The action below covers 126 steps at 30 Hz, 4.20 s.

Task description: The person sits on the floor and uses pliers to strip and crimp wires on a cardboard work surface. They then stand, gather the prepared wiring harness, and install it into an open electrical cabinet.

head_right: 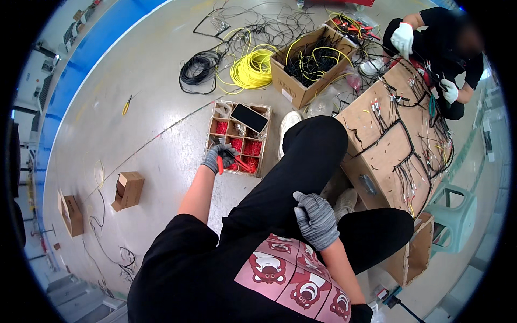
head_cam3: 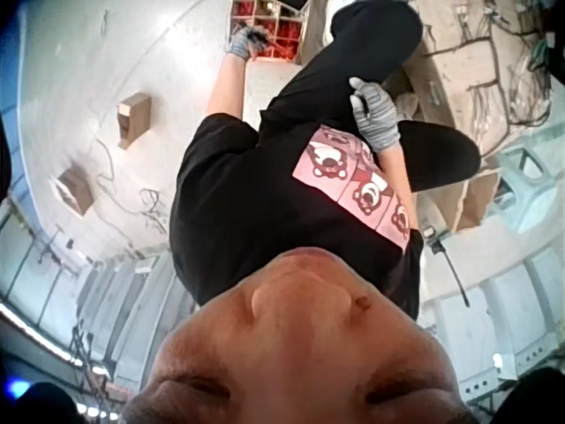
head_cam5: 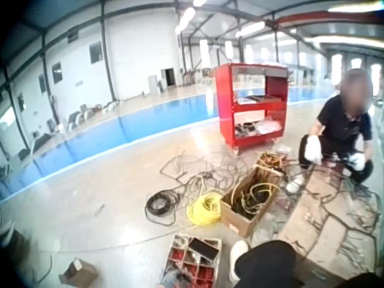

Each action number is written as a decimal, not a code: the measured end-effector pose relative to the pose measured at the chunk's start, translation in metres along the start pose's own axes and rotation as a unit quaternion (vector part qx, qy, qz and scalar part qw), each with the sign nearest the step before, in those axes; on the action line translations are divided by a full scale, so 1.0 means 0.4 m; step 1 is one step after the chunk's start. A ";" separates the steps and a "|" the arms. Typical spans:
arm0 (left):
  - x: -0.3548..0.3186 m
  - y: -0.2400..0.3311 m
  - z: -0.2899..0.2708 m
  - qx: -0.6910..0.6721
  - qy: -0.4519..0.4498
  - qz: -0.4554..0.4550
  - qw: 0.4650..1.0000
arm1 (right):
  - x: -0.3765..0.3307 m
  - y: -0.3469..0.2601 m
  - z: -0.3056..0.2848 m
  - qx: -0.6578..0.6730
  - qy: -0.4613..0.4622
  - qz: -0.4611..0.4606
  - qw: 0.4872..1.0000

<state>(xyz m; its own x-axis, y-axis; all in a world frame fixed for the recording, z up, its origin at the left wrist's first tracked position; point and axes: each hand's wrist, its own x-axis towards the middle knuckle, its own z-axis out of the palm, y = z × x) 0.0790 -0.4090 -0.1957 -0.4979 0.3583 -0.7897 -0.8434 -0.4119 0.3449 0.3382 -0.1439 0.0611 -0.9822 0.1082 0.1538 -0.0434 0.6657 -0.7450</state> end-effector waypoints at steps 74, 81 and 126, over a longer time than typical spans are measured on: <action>-0.481 -0.474 0.694 0.765 -0.470 0.298 0.323 | -1.045 0.478 -0.218 -0.086 0.482 0.486 0.724; -0.487 -0.087 0.715 0.512 -0.153 0.594 0.602 | -0.724 0.457 -0.575 -0.078 0.513 0.334 0.787; 0.223 -0.167 0.175 0.886 0.115 0.002 0.448 | -0.165 0.525 -0.473 -0.210 0.167 0.324 0.907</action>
<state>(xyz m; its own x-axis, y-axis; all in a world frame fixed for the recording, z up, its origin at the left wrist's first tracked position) 0.0768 -0.2909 -0.2539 -0.6387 0.1807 -0.7480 0.2212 0.9741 0.0464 0.4284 0.1285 0.0175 -0.6627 0.7487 0.0122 0.6659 0.5967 -0.4478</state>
